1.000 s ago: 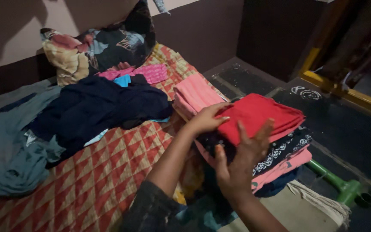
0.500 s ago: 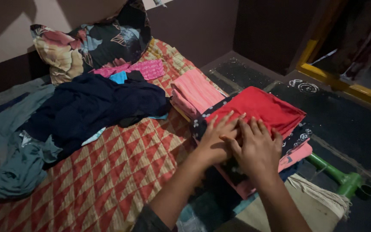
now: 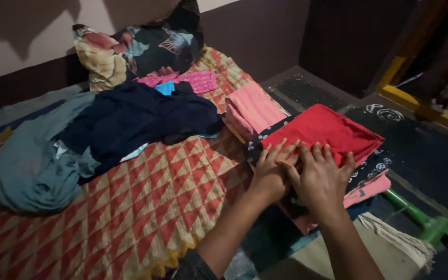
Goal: The person folds several garments on a bed, including a dark patterned dress, a red top, and a dark blue shirt. Each item is smoothed, folded into a compact rectangle, and placed into a growing stack on the right side of the bed.
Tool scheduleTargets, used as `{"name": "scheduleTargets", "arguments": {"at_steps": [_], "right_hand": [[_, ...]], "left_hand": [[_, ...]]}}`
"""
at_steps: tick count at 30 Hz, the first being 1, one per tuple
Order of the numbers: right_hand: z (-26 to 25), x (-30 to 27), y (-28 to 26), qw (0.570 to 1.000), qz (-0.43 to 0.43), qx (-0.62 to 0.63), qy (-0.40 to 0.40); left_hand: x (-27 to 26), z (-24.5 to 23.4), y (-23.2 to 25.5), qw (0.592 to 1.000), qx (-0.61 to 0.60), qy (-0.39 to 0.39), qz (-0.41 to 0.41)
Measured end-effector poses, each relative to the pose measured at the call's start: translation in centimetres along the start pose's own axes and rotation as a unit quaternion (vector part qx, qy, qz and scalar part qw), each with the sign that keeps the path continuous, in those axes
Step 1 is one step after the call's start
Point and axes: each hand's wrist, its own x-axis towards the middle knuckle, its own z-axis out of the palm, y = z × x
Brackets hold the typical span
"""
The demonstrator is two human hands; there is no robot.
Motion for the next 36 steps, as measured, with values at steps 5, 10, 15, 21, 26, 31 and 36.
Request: {"name": "scheduleTargets", "arguments": {"at_steps": [5, 10, 15, 21, 26, 31, 36], "right_hand": [[-0.1, -0.2, -0.5, 1.000, 0.009, -0.028, -0.006], [-1.4, -1.2, -2.3, 1.000, -0.017, -0.010, 0.022], [-2.2, -3.1, -6.3, 0.991, -0.084, -0.004, 0.102], [1.0, -7.6, -11.7, 0.963, -0.245, 0.109, 0.036], [5.5, -12.3, -15.3, 0.896, -0.377, 0.190, -0.136], [9.9, -14.7, -20.7, 0.843, -0.441, 0.257, -0.171], [13.4, -12.1, -28.2, 0.822, -0.481, 0.262, -0.158]], "left_hand": [[-3.2, -2.0, 0.9, 0.999, -0.042, 0.031, -0.012], [-6.9, -3.8, 1.4, 0.999, 0.004, 0.018, -0.048], [-11.6, -6.8, 1.1, 0.994, 0.016, -0.037, -0.099], [-18.3, -11.8, 0.4, 0.945, 0.135, -0.238, -0.181], [-25.7, -14.9, -0.6, 0.891, 0.105, -0.320, -0.305], [-30.7, -17.5, -3.3, 0.853, 0.154, -0.287, -0.409], [-33.9, -19.2, -6.2, 0.863, 0.218, -0.174, -0.421]]}}
